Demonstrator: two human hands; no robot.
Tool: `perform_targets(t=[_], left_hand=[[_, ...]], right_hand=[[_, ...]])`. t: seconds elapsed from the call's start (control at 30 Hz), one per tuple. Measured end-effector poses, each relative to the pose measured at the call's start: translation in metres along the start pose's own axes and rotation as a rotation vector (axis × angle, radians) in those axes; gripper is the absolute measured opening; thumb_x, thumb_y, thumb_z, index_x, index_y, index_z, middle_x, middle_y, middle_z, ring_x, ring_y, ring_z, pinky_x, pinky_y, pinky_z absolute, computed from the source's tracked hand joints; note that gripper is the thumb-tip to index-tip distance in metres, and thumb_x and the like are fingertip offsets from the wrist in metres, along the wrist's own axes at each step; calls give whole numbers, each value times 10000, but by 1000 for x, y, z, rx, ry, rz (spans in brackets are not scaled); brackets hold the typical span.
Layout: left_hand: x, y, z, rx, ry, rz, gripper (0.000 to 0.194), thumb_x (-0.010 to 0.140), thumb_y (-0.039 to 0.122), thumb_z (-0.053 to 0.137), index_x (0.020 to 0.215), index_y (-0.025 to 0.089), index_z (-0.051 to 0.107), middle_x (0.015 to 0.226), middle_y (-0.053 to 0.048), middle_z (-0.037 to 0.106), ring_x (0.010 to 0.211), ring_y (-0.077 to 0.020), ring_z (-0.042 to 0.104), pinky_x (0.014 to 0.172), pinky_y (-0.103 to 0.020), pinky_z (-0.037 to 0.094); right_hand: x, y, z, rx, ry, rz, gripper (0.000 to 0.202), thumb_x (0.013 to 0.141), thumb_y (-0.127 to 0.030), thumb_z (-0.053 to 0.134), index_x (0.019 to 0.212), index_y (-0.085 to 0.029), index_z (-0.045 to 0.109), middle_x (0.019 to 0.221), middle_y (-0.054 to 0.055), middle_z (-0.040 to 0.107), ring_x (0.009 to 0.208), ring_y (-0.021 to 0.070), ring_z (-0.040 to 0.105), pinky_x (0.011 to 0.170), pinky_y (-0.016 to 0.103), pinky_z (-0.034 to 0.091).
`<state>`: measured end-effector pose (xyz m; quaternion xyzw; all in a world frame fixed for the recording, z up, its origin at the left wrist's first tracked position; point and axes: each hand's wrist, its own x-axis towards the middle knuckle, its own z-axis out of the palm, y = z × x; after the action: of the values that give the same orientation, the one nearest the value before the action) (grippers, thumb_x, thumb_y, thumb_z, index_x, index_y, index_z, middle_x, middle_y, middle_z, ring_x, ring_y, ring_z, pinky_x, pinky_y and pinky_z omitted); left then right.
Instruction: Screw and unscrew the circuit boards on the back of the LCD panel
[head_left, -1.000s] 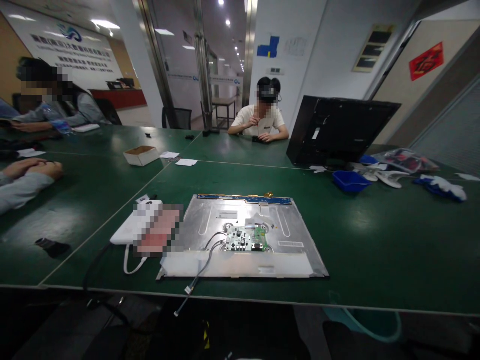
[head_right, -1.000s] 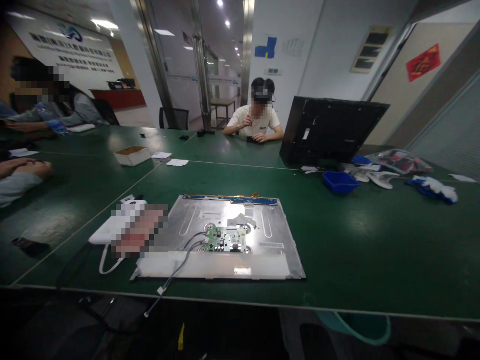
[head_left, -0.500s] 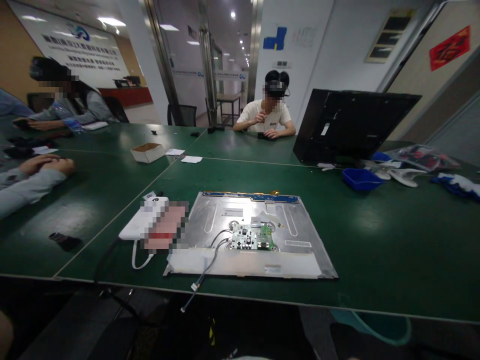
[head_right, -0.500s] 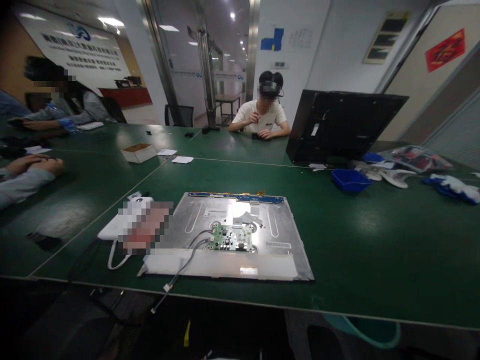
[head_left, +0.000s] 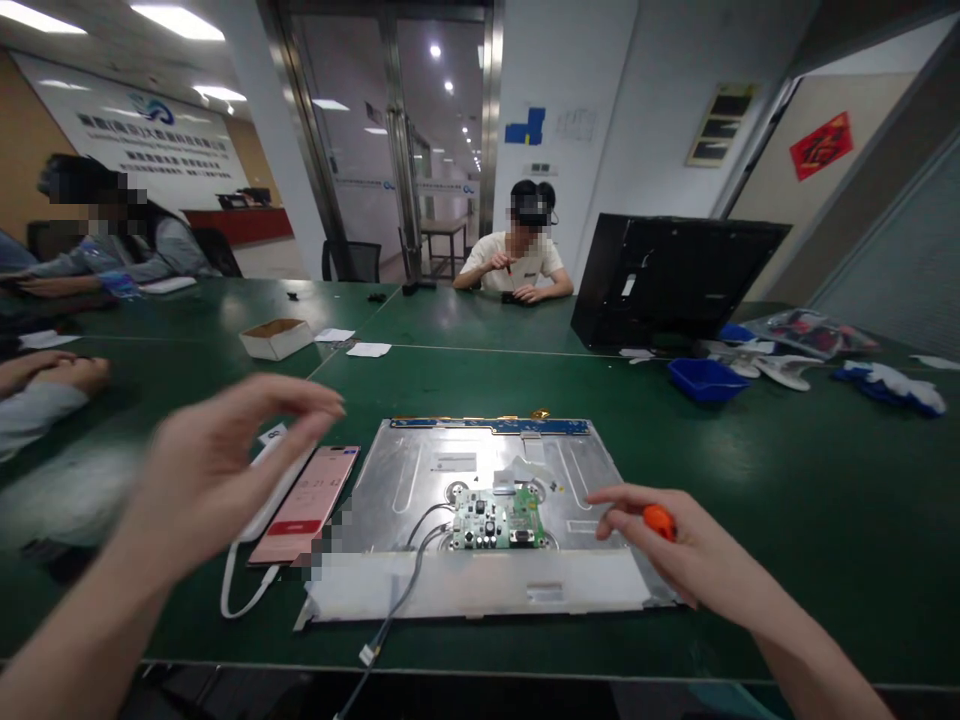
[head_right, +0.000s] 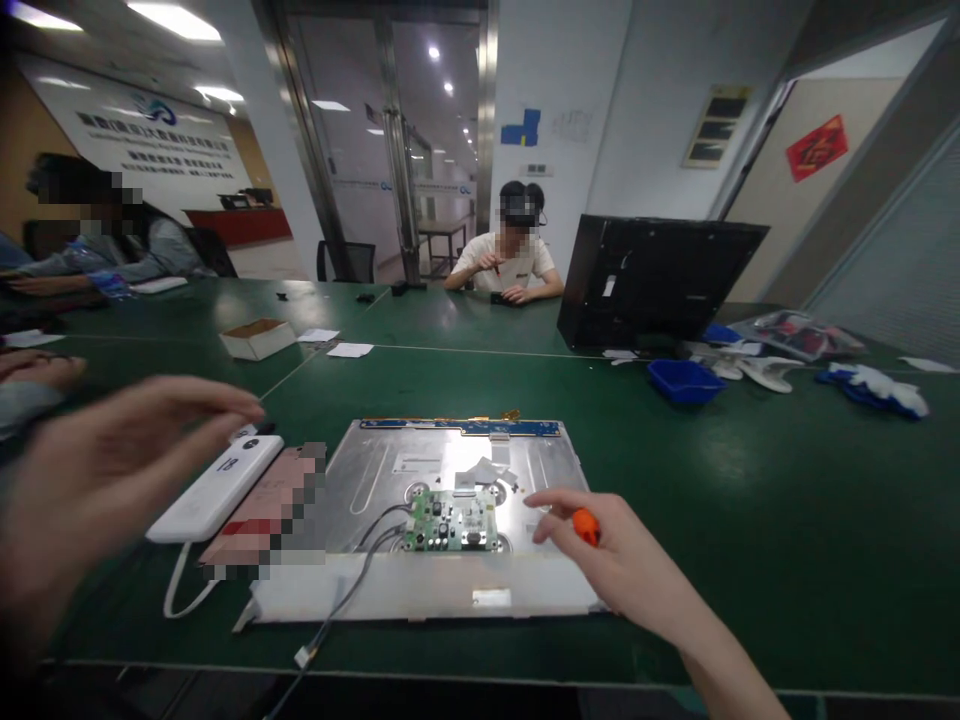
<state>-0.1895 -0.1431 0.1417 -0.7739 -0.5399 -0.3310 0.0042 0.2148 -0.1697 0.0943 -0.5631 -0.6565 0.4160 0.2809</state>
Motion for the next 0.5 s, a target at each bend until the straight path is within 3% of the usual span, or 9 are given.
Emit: perform_targets(t=[0.07, 0.1, 0.17, 0.23, 0.33, 0.5], left_hand=[[12, 7, 41, -116, -225, 104, 201, 921, 323, 504, 1029, 198, 618, 937, 20, 646, 851, -152, 594, 744, -261, 479], [14, 9, 62, -172, -363, 164, 166, 906, 299, 520, 973, 196, 632, 900, 9, 656, 817, -152, 593, 720, -252, 467], [13, 9, 99, -224, -515, 188, 143, 896, 263, 518, 912, 194, 642, 867, -9, 661, 790, -160, 593, 701, -256, 447], [9, 4, 125, -237, -545, 186, 135, 877, 211, 513, 879, 185, 645, 858, -29, 656, 792, -171, 591, 700, -271, 429], [6, -6, 142, -234, -628, 171, 104, 847, 196, 551, 865, 184, 653, 844, -30, 643, 767, -171, 580, 690, -278, 415], [7, -14, 144, -304, -746, 177, 121, 797, 139, 569, 851, 195, 662, 866, -23, 619, 795, -169, 573, 703, -276, 412]], right_hand=[[13, 8, 9, -337, -11, -61, 331, 842, -432, 546, 1043, -224, 706, 1051, 89, 695, 884, 227, 636, 749, 328, 505], [20, 13, 14, -445, -43, -70, 330, 838, -407, 549, 1052, -211, 706, 1049, 90, 699, 951, 251, 624, 832, 367, 480], [34, 24, 23, -587, -68, -59, 340, 834, -364, 548, 1083, -184, 693, 1048, 103, 698, 979, 265, 617, 868, 392, 458], [48, 34, 28, -655, -42, -40, 345, 838, -337, 539, 1110, -174, 675, 1076, 107, 686, 1010, 261, 607, 882, 386, 450], [66, 45, 28, -727, -23, -21, 371, 815, -320, 572, 1151, -179, 645, 1112, 105, 666, 1012, 264, 604, 860, 377, 452], [80, 51, 17, -825, -15, -1, 464, 792, -302, 602, 1246, -212, 578, 1189, 116, 610, 1005, 281, 597, 817, 375, 444]])
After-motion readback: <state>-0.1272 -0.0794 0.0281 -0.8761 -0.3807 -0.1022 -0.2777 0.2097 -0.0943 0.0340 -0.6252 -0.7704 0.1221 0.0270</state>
